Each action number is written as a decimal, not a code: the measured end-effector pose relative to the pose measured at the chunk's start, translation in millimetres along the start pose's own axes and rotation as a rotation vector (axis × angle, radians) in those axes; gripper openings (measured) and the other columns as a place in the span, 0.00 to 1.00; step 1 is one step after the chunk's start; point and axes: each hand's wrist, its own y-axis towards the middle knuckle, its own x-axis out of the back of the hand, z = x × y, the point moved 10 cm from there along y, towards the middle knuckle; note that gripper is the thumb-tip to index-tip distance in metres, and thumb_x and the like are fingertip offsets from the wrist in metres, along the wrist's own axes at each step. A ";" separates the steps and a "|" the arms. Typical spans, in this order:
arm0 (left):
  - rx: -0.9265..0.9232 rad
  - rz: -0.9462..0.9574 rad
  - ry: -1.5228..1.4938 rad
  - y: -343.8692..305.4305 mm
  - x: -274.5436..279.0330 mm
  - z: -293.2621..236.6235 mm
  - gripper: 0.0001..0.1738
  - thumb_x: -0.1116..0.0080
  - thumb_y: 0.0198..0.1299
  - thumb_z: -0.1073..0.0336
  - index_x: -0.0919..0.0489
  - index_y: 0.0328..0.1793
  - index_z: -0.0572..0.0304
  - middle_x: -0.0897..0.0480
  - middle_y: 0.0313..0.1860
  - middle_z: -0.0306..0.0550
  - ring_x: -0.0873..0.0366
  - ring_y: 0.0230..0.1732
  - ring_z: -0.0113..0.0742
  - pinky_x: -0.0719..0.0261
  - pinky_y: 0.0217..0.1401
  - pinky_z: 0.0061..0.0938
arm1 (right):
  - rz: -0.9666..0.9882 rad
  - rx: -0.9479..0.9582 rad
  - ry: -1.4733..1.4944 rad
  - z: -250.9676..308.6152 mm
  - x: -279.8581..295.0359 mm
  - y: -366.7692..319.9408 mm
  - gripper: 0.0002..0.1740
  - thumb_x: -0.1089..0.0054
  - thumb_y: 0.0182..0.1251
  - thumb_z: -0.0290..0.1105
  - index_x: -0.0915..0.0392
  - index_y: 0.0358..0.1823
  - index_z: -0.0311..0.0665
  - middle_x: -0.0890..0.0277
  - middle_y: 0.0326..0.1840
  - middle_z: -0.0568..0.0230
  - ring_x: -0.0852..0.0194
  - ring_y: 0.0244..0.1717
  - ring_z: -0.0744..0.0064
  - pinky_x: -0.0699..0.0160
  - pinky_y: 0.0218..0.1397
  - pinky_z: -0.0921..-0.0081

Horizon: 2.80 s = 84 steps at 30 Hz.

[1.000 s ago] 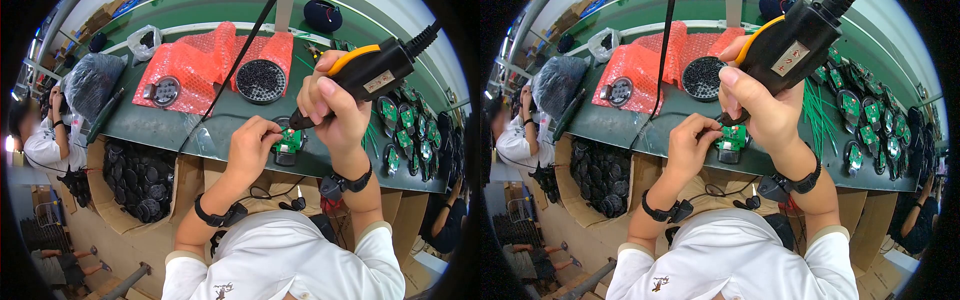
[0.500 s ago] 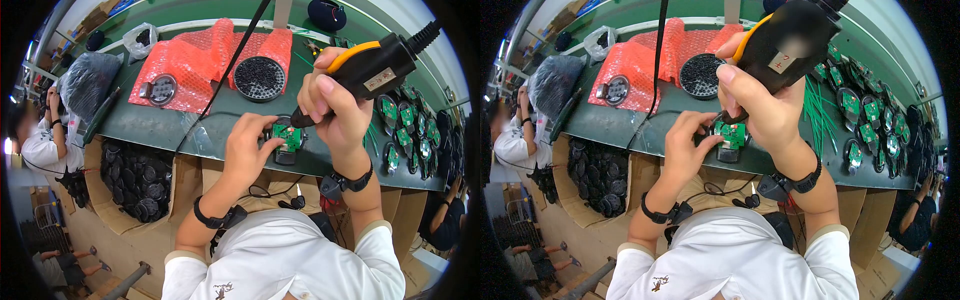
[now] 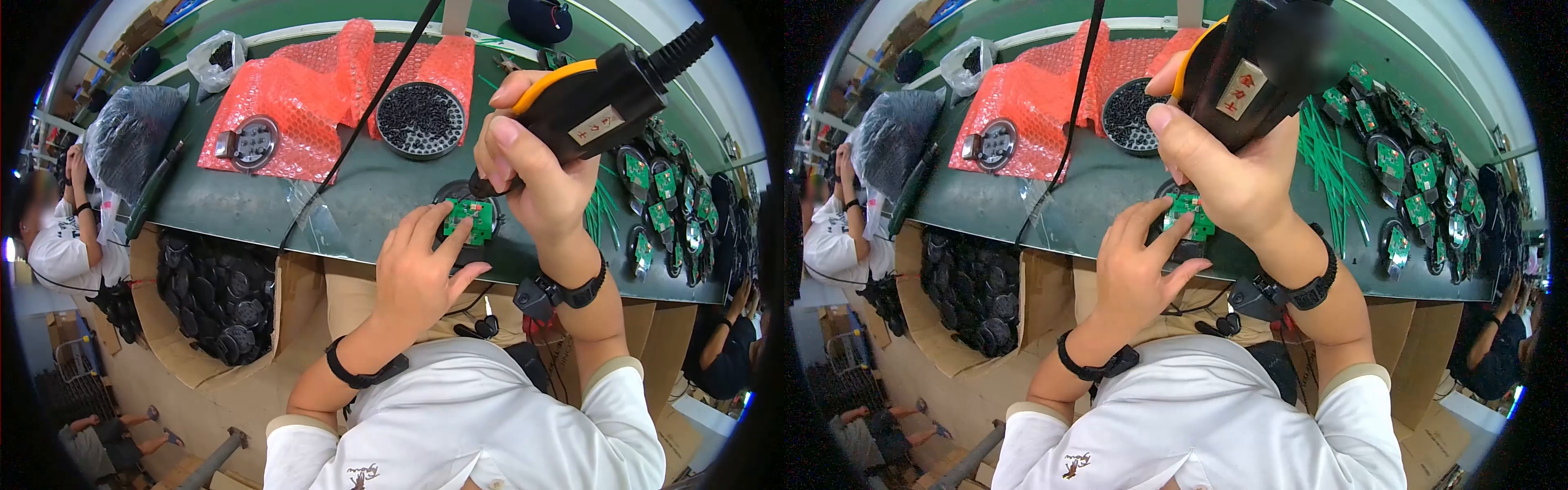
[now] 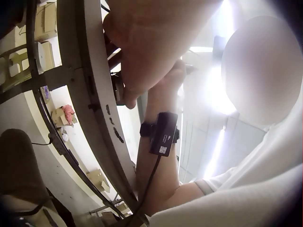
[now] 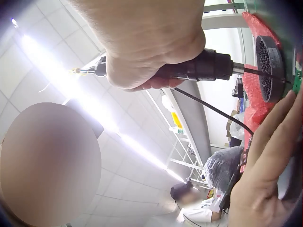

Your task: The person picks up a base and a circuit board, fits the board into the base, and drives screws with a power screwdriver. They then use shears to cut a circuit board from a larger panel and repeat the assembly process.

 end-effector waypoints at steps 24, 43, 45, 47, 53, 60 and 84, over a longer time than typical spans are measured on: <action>0.005 -0.025 -0.019 0.1 1.0 1.7 0.31 0.20 0.46 0.50 0.12 0.55 0.58 0.18 0.61 0.52 0.21 0.60 0.56 0.22 0.60 0.46 | 0.036 0.007 -0.041 -5.5 -1.0 -3.0 0.14 0.42 0.69 0.23 0.29 0.54 0.28 0.31 0.21 0.65 0.37 0.17 0.78 0.35 0.23 0.76; 0.034 -0.018 -0.016 -1.3 -1.8 5.9 0.32 0.19 0.42 0.52 0.11 0.56 0.55 0.17 0.60 0.50 0.21 0.62 0.52 0.23 0.59 0.45 | 0.120 0.042 -0.052 -12.1 -13.5 0.7 0.16 0.40 0.66 0.21 0.28 0.54 0.28 0.31 0.23 0.66 0.37 0.16 0.80 0.34 0.23 0.78; 0.031 -0.023 -0.014 -1.4 -2.1 6.6 0.32 0.18 0.42 0.52 0.11 0.55 0.55 0.17 0.60 0.49 0.21 0.62 0.51 0.23 0.59 0.44 | 0.088 0.033 -0.018 -14.6 -11.2 -0.1 0.16 0.40 0.65 0.21 0.29 0.54 0.28 0.31 0.23 0.66 0.37 0.17 0.80 0.35 0.22 0.78; 0.036 -0.022 -0.015 -1.9 -2.4 7.0 0.32 0.18 0.41 0.52 0.11 0.55 0.55 0.17 0.60 0.49 0.21 0.62 0.51 0.23 0.59 0.44 | 0.093 0.036 -0.024 -13.8 -11.0 -1.3 0.16 0.41 0.65 0.21 0.29 0.54 0.29 0.31 0.23 0.66 0.37 0.16 0.80 0.35 0.22 0.78; 0.026 -0.029 -0.012 -1.1 -1.9 7.1 0.32 0.19 0.42 0.51 0.10 0.54 0.56 0.17 0.59 0.49 0.21 0.61 0.50 0.23 0.57 0.43 | 0.154 0.050 0.109 -2.6 -27.3 -1.4 0.15 0.42 0.65 0.21 0.30 0.52 0.29 0.32 0.23 0.66 0.38 0.16 0.80 0.37 0.22 0.79; 0.005 -0.038 0.009 -0.7 -1.2 5.3 0.32 0.21 0.42 0.50 0.10 0.53 0.58 0.16 0.59 0.50 0.21 0.59 0.50 0.23 0.55 0.42 | 0.137 -0.012 -0.001 -15.9 -16.3 1.5 0.13 0.41 0.62 0.21 0.31 0.47 0.32 0.34 0.25 0.66 0.37 0.17 0.78 0.37 0.22 0.77; -0.003 0.137 -0.085 3.7 0.9 10.6 0.38 0.21 0.39 0.72 0.14 0.64 0.51 0.21 0.66 0.51 0.24 0.61 0.52 0.22 0.60 0.44 | 0.082 0.015 -0.015 9.1 18.6 23.0 0.30 0.38 0.64 0.26 0.32 0.67 0.21 0.25 0.32 0.62 0.25 0.29 0.73 0.22 0.38 0.70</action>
